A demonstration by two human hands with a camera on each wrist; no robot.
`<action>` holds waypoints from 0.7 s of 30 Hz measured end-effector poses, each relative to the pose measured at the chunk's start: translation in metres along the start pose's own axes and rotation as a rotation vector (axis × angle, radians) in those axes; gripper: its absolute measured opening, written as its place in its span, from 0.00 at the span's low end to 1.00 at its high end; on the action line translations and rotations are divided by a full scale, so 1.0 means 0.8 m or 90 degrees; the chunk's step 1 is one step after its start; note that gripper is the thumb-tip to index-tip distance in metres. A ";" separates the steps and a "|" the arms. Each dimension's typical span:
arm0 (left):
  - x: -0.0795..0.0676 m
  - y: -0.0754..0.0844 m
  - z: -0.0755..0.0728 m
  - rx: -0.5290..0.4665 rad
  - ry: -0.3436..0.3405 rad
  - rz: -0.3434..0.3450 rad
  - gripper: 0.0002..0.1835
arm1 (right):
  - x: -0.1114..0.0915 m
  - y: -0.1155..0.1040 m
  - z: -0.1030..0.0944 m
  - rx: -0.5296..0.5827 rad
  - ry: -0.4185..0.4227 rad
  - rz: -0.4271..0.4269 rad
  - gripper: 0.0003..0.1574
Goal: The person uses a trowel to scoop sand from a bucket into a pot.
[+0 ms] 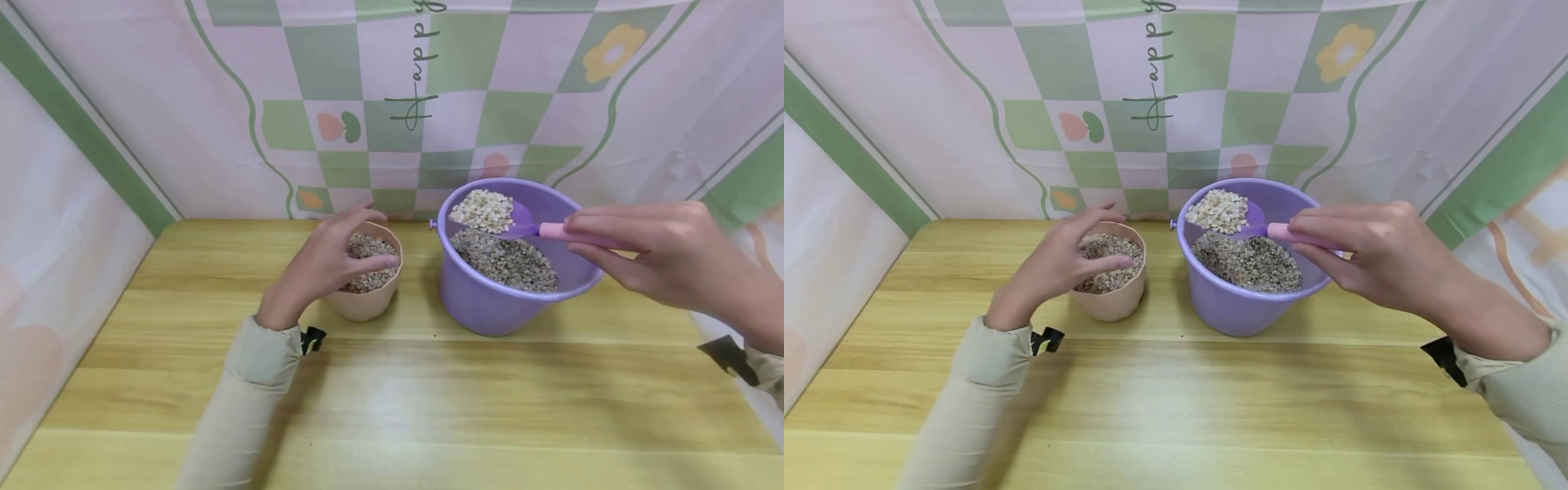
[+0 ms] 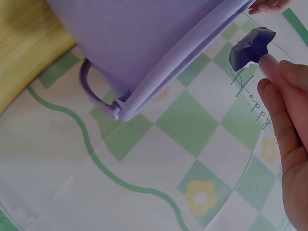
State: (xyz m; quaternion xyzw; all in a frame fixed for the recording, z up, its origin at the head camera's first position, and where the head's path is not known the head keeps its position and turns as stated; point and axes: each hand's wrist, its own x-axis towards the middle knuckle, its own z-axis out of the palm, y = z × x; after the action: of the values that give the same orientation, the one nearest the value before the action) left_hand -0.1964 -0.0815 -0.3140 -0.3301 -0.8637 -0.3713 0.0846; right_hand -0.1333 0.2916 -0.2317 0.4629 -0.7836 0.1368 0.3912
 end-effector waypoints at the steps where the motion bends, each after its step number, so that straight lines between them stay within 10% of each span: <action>1: -0.004 -0.003 -0.004 0.005 0.003 -0.015 0.31 | 0.002 -0.001 0.000 -0.001 0.001 -0.001 0.32; 21: -0.048 -0.062 -0.027 0.040 -0.038 -0.103 0.47 | 0.031 -0.010 0.028 0.067 -0.023 -0.041 0.32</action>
State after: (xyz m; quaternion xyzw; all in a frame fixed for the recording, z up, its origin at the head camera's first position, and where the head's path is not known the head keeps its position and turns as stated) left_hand -0.2002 -0.1413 -0.3425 -0.2672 -0.9010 -0.3396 0.0391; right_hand -0.1445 0.2590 -0.2288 0.5100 -0.7671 0.1569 0.3562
